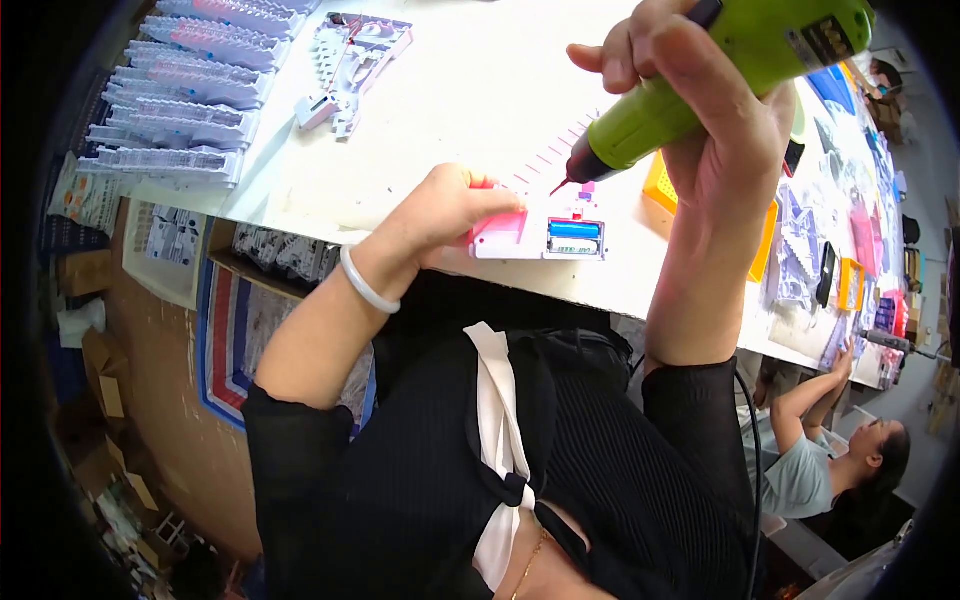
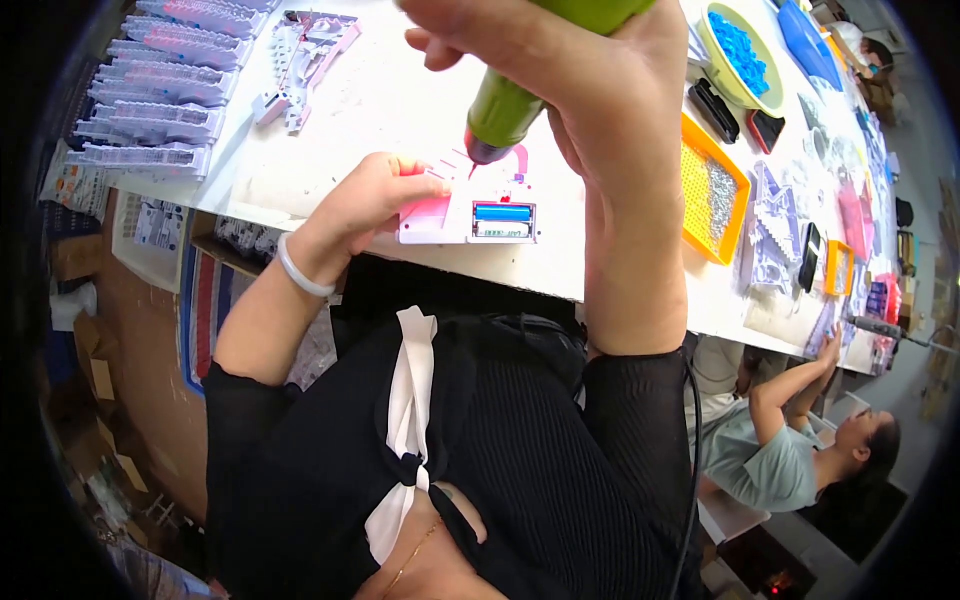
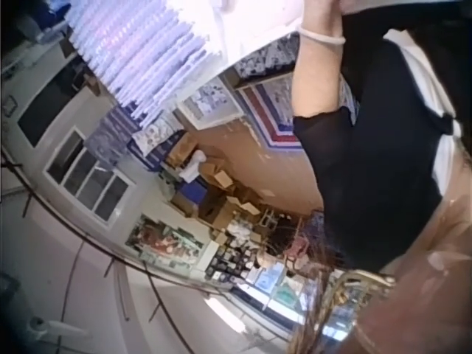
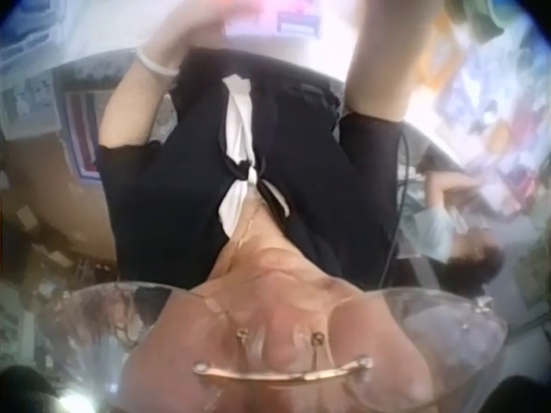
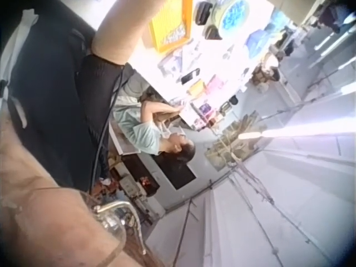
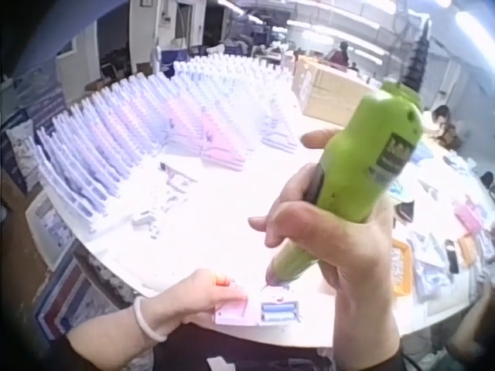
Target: Assembling a plastic toy stairs component by installing wires, a motor, and battery contacts, then using an electric screwdriver to secure it.
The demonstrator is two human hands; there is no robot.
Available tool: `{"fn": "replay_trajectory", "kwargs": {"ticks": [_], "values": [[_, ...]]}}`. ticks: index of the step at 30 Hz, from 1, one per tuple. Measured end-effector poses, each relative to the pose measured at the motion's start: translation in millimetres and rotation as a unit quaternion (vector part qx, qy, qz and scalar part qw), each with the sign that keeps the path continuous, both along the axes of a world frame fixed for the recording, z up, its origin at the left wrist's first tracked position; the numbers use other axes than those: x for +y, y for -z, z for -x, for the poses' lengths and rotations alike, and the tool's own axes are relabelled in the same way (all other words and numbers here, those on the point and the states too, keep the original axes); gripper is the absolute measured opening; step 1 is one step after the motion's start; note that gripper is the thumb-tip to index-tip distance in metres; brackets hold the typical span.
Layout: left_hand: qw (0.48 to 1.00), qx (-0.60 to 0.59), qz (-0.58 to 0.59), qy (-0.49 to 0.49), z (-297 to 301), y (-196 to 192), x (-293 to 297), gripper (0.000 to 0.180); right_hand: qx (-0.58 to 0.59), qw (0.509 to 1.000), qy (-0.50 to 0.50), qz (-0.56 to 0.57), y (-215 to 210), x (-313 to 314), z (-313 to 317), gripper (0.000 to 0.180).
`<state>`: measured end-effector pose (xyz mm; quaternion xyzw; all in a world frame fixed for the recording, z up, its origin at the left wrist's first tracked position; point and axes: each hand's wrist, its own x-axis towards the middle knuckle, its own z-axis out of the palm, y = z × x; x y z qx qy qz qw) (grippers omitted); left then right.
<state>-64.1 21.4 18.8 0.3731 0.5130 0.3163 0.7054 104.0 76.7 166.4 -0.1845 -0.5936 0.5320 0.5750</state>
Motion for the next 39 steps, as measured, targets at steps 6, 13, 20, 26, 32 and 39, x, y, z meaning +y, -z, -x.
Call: {"fn": "replay_trajectory", "kwargs": {"ticks": [6, 13, 20, 26, 32, 39], "values": [[0.999, 0.021, 0.027, 0.017, 0.6, -5.4, 14.6, 0.020, 0.069, 0.978, -0.116, -0.156, 15.7, 44.4, 6.7, 0.017], [0.999, 0.018, 0.035, -0.005, 2.0, -14.0, 16.8, 0.036, 0.116, 0.983, -0.134, -0.054, 19.8, 44.4, -3.6, 0.017], [0.996, 0.067, 0.044, 0.031, 5.9, -23.7, 32.4, 0.052, 0.078, 0.994, 0.008, 0.074, -1.0, 6.2, -9.0, 0.017], [0.997, 0.063, 0.019, -0.043, 8.6, -7.8, 22.2, 0.044, 0.093, 0.994, 0.011, 0.047, 10.0, 2.6, -10.1, 0.014], [0.969, 0.219, -0.112, 0.035, 7.4, -12.4, 18.4, 0.045, 0.102, 0.993, 0.014, 0.061, 15.1, 1.2, -8.8, 0.013], [0.825, 0.384, -0.415, 0.011, 7.5, -17.6, 7.6, 0.056, 0.135, 0.989, 0.009, 0.066, 15.4, 0.8, -6.2, 0.019]]}}
